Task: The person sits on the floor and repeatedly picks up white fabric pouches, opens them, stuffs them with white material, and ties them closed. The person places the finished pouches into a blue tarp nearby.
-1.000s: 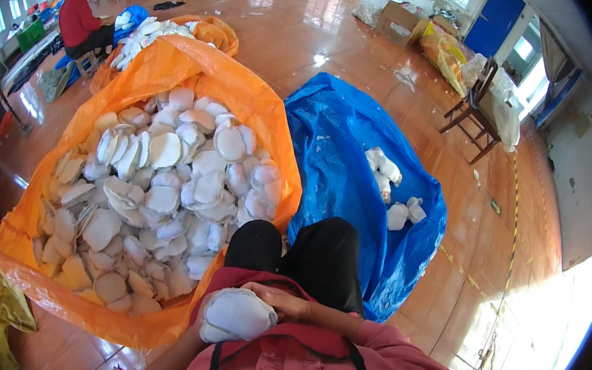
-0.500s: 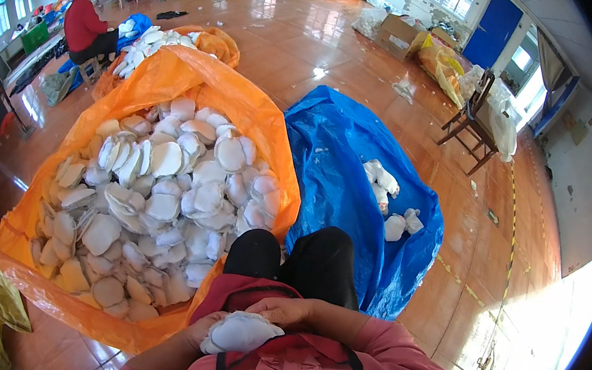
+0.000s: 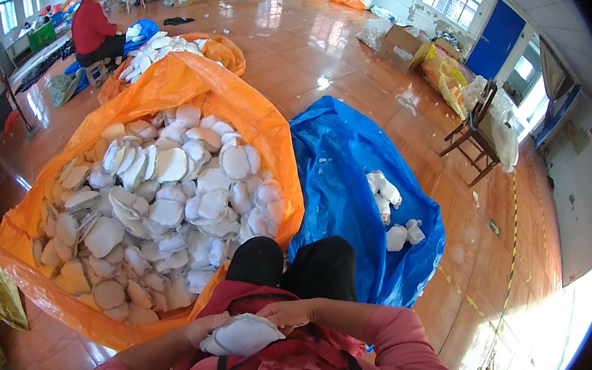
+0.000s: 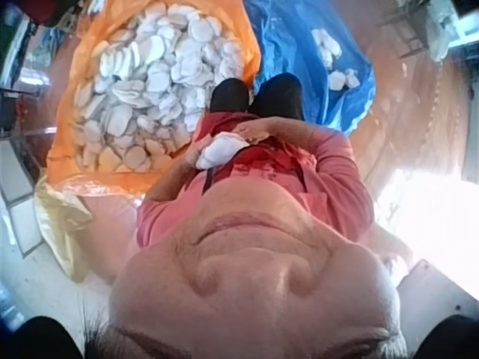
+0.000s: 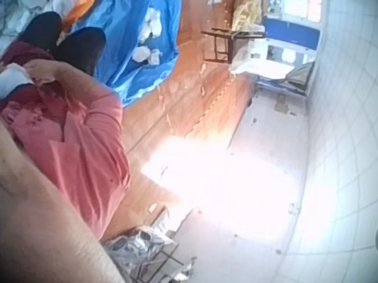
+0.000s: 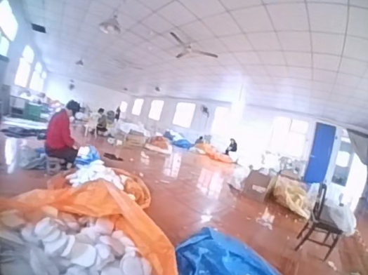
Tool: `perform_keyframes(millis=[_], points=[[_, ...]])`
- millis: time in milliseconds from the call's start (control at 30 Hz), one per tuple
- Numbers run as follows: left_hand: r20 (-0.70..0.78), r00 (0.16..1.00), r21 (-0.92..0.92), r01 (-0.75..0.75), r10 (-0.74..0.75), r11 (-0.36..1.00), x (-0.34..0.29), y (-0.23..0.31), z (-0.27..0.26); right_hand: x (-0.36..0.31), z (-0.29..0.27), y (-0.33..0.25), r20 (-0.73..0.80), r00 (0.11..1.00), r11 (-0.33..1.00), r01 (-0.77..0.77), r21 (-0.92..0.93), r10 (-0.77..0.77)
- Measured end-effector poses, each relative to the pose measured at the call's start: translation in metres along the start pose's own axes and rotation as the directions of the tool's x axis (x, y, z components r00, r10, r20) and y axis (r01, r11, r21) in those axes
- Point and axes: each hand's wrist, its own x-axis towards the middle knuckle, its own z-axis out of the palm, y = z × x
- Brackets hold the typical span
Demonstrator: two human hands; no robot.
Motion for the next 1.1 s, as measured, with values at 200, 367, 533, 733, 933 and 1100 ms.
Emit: perform_keyframes(millis=[200, 367, 533, 733, 933, 1100], points=[[0.122, 0.984, 0.393, 0.07, -0.127, 0.917, -0.001, 0.021, -0.011, 0.007, 0.013, 0.018, 0.075, 0.94, 0.943, 0.328, 0.06, -0.332], [-0.009, 0.979, 0.455, 0.186, -0.204, 0.871, 0.005, 0.037, 0.013, -0.011, 0.035, -0.011, -0.073, 0.959, 0.954, 0.262, -0.148, -0.275], [-0.12, 0.985, 0.175, 0.144, -0.124, 0.974, 0.021, 0.033, 0.014, -0.013, 0.025, 0.0, -0.227, 0.93, 0.957, 0.28, -0.073, -0.289], [-0.248, 0.965, 0.227, -0.031, 0.089, 0.973, 0.034, 0.034, 0.002, -0.011, 0.005, -0.034, -0.381, 0.898, 0.906, 0.046, -0.42, -0.222], [-0.165, 0.875, 0.784, -0.163, 0.455, 0.598, 0.058, 0.038, -0.038, 0.002, -0.036, -0.05, -0.368, 0.842, 0.49, -0.147, -0.859, -0.393], [0.095, 0.792, 0.985, -0.164, 0.603, 0.061, 0.059, 0.055, -0.044, 0.017, -0.046, -0.042, -0.461, 0.793, 0.495, -0.238, -0.836, -0.397]])
